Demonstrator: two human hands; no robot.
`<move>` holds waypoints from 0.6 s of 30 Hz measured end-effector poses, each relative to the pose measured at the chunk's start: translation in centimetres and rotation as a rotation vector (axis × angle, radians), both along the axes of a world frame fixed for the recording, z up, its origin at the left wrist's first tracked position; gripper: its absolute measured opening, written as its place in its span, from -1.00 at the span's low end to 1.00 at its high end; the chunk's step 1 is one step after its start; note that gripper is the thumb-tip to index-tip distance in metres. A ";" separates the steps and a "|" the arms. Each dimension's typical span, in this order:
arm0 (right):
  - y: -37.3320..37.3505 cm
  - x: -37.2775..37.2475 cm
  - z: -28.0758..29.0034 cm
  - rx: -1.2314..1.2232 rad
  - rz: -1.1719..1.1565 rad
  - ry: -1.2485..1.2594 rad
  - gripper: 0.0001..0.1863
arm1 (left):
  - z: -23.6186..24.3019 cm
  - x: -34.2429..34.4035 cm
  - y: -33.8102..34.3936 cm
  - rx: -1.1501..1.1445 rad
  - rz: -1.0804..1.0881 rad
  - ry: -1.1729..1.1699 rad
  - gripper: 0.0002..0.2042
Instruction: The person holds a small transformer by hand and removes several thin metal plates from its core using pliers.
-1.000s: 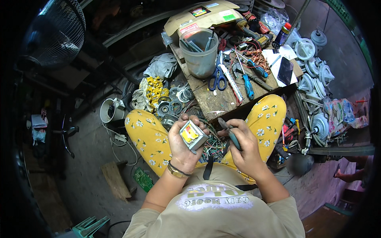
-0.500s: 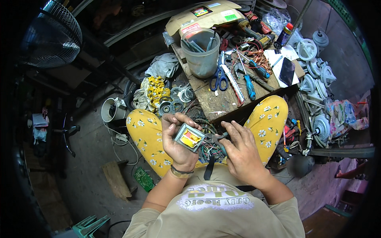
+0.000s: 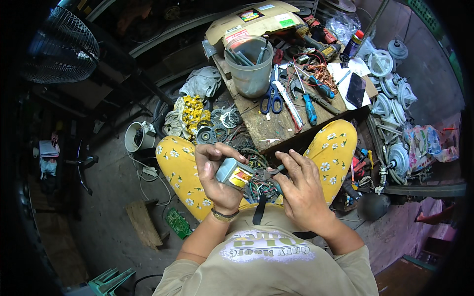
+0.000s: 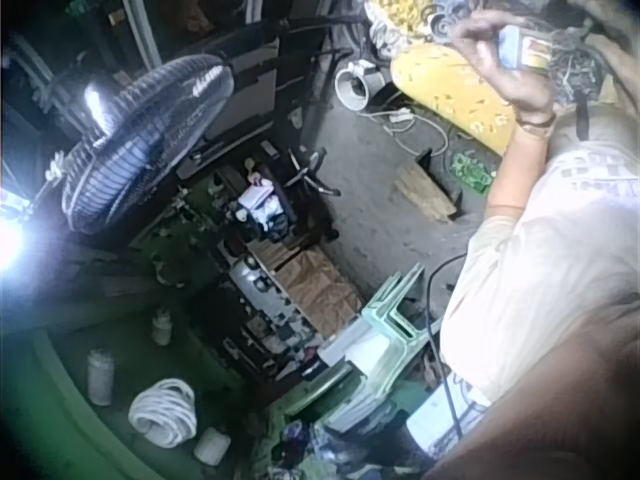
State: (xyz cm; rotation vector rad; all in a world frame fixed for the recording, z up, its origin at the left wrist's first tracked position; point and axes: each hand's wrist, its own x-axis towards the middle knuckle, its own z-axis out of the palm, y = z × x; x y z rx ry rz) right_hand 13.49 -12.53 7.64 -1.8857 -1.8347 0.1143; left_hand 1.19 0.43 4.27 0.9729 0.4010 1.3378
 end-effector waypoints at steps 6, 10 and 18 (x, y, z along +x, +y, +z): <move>0.7 1.3 -0.2 0.020 -0.011 -0.074 -0.64 | 0.2 -0.2 0.4 -0.355 -0.236 -0.064 -0.75; 1.7 2.4 -0.7 0.007 -0.015 -0.047 -0.64 | -0.1 -0.5 0.7 -0.614 -0.337 -0.139 -0.76; 5.4 5.1 -9.4 -0.215 -0.150 -0.076 -0.70 | -1.0 -0.8 1.1 -0.769 -0.429 -0.204 -0.76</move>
